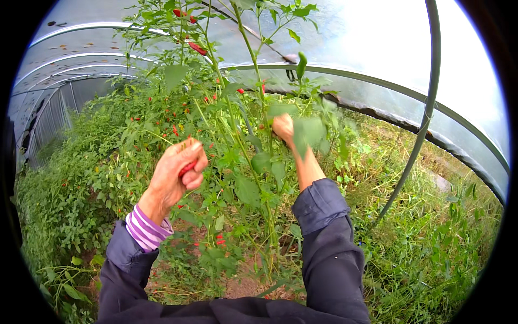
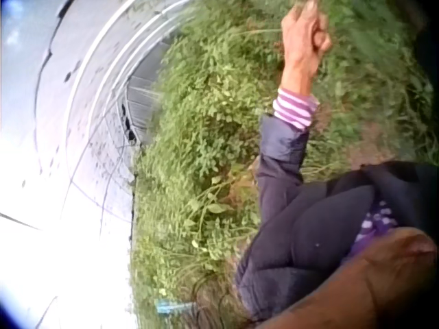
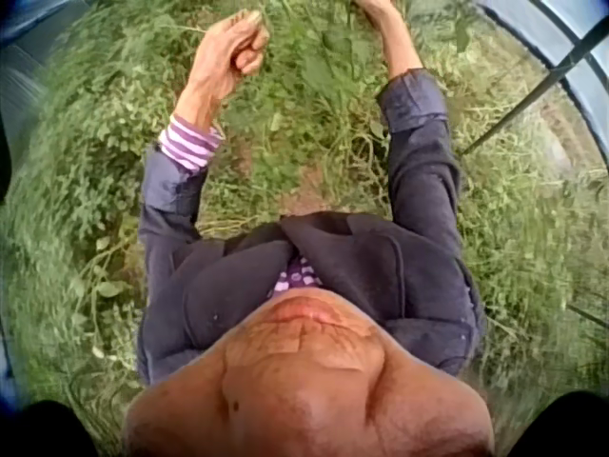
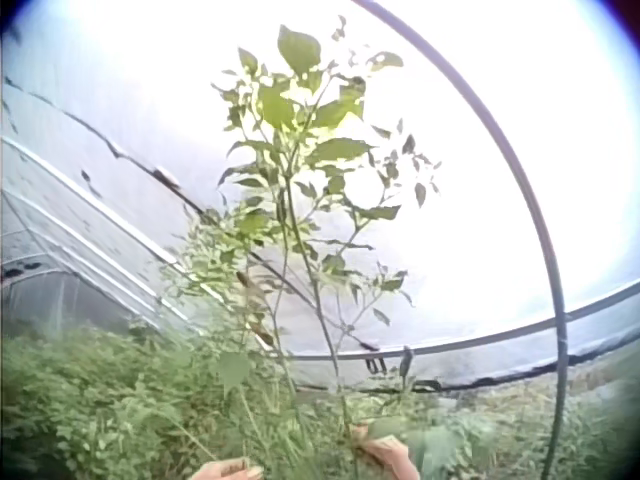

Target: The person picks red chili peppers from plants inside a greenhouse and places them into a white bucket. They move between plants, reach into foliage, and repeatedly detach peppers by hand.

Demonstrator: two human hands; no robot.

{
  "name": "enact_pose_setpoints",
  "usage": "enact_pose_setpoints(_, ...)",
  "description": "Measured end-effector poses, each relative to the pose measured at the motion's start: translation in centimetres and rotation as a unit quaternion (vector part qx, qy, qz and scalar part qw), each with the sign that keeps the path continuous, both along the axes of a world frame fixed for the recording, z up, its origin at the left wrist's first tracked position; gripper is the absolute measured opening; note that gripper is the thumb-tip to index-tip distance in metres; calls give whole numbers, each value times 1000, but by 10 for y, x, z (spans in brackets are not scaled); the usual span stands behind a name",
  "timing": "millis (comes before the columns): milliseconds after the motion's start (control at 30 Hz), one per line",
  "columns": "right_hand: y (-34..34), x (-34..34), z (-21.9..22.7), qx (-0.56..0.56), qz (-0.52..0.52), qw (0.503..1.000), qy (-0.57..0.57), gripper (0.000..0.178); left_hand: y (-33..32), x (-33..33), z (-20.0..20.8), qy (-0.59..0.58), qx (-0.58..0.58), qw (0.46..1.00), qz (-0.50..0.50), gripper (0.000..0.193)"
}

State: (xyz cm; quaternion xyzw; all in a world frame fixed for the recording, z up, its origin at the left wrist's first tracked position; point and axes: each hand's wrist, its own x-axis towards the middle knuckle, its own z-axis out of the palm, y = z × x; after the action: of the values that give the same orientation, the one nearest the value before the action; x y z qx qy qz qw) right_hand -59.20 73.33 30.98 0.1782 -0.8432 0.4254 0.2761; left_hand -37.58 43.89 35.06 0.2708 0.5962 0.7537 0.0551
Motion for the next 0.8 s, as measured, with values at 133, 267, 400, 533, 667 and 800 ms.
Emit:
enact_pose_setpoints(133,-47,50,12,-291,197,925,-146,27,-6,16,-10,-28,-46,996,-75,21)
enact_pose_setpoints(267,-24,66,-10,-449,153,880,-40,28,15,15,-12,-8,-98,986,-138,25)
enact_pose_setpoints(400,-18,101,-21,-481,115,860,123,28,50,29,12,35,-180,977,-109,24)
enact_pose_setpoints(533,-34,132,-21,-455,142,868,137,27,105,22,26,373,-274,884,64,15)
enact_pose_setpoints(667,-39,138,-37,-440,196,847,224,23,136,4,30,707,-259,625,206,20)
enact_pose_setpoints(800,-33,148,-40,-259,7,912,317,22,147,0,31,737,-385,487,267,12)
